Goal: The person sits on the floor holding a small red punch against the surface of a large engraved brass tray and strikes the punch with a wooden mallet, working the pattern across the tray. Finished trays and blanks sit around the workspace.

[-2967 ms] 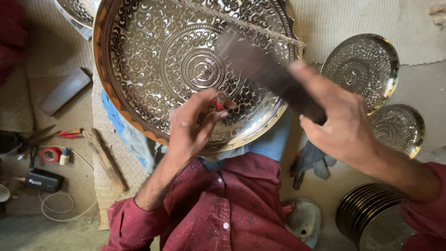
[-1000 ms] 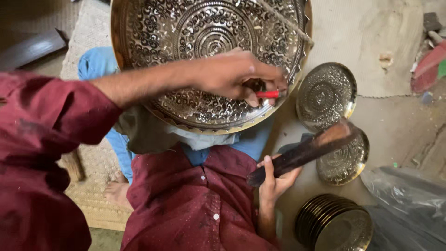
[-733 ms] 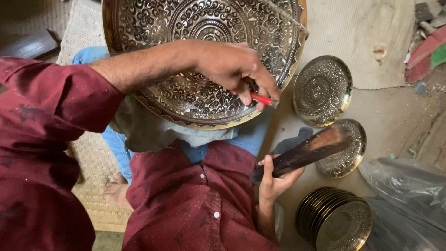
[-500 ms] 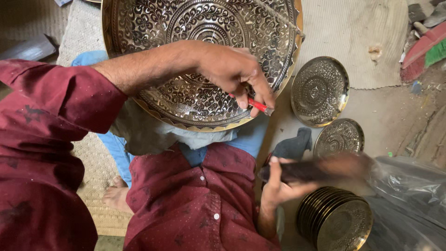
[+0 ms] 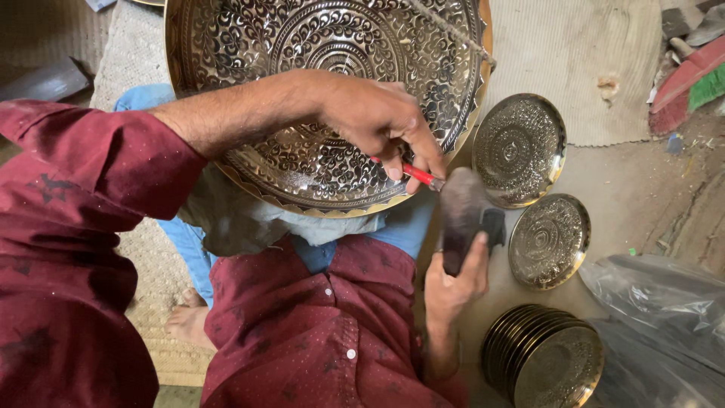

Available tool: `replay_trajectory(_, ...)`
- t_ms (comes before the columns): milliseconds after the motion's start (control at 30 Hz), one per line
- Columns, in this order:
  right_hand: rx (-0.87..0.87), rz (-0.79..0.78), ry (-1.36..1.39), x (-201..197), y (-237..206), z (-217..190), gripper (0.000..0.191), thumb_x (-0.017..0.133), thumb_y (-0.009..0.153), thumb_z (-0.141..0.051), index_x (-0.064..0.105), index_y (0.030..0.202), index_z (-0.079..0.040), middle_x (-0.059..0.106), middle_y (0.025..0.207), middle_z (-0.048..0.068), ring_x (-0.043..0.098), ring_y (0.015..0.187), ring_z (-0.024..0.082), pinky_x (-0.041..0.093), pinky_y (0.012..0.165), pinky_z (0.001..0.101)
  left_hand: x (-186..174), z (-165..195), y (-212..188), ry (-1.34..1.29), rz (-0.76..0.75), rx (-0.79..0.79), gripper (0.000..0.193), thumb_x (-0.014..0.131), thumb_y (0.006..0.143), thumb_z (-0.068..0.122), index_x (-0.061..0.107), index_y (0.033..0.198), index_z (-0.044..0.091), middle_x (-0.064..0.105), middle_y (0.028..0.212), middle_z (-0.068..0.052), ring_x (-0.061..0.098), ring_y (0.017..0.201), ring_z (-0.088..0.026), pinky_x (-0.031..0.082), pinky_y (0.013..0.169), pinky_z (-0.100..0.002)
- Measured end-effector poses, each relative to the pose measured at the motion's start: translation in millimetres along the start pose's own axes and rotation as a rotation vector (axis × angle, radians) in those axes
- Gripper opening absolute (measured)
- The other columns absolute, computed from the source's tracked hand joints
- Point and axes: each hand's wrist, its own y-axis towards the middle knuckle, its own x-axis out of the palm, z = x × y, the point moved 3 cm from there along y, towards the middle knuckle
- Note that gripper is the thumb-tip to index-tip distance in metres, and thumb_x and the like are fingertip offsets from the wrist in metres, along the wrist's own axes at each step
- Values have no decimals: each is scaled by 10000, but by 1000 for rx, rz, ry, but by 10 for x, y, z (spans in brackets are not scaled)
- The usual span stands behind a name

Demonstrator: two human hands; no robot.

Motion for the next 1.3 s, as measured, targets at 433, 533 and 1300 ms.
replay_trajectory(433, 224, -17, 339, 28, 103, 178, 934, 783, 718, 104, 293, 1504, -18, 623, 1121, 275, 623, 981, 380, 546, 855, 449, -8, -110, -3, 64, 24, 17, 557, 758, 847, 166, 626, 1381, 255, 751, 1245, 42, 719, 1098, -163, 554, 936, -450)
replay_trajectory(533, 454, 24, 665, 52, 116, 241, 883, 757, 766, 80, 282, 1506, 1, 613, 1114, 236, 619, 934, 348, 554, 821, 430, -3, -113, -2, 72, 33, 37, 564, 759, 845, 167, 626, 1384, 266, 753, 1247, 50, 721, 1101, -168, 541, 947, -456)
replay_trajectory(1300, 576, 33, 884, 159, 133, 444, 627, 784, 846, 23, 452, 1379, 33, 636, 1086, 192, 623, 919, 341, 573, 853, 424, -8, -186, 36, 152, 50, 121, 597, 665, 860, 9, 630, 1398, 265, 723, 1313, 43, 708, 1137, -171, 571, 883, -450)
